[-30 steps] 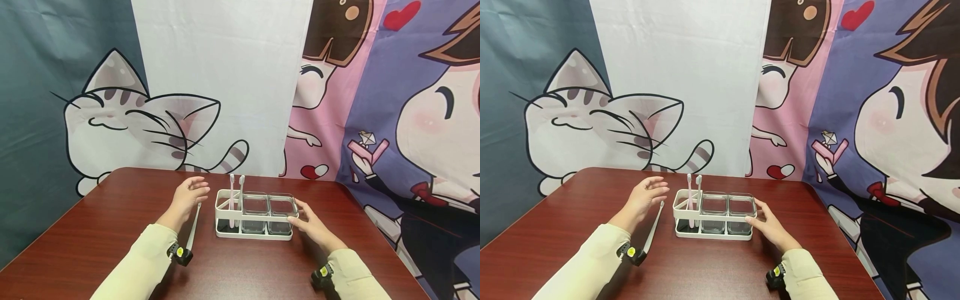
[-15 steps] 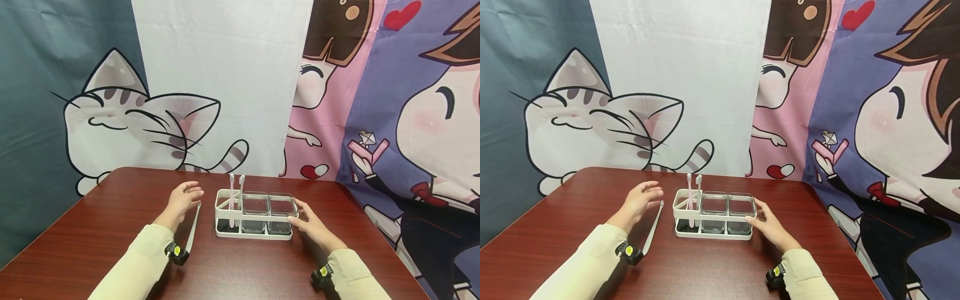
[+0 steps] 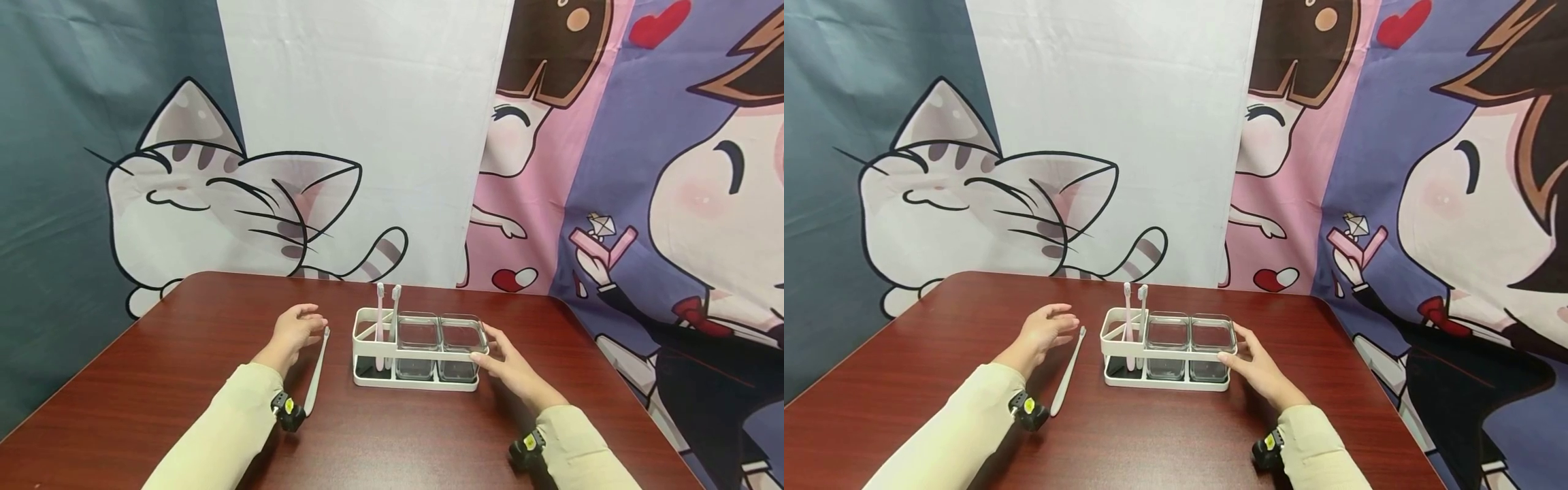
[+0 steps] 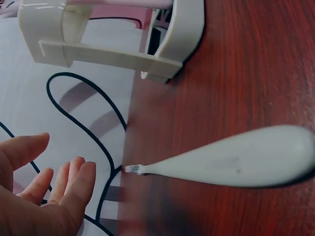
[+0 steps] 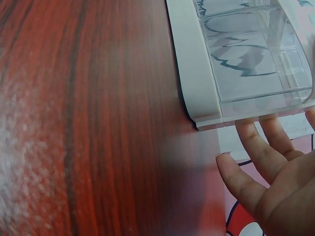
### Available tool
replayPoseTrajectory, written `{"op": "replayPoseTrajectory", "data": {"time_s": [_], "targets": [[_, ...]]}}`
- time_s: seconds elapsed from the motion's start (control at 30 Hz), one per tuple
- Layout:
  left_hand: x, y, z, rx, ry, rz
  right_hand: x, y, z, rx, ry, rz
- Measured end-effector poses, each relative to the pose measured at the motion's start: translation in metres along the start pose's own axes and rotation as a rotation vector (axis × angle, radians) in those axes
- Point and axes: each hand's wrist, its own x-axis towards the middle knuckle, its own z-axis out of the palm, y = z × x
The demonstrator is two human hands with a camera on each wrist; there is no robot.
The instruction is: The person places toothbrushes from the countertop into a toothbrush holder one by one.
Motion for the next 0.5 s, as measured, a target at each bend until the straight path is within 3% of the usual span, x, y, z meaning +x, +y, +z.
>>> {"op": "replayPoseTrajectory", "data": {"time_s": [0.5], "targets": [[0.007, -0.019, -0.001, 0.118, -0.018, -0.062, 0.000, 0.001, 0.000, 0.005, -0.001, 0.005]]}}
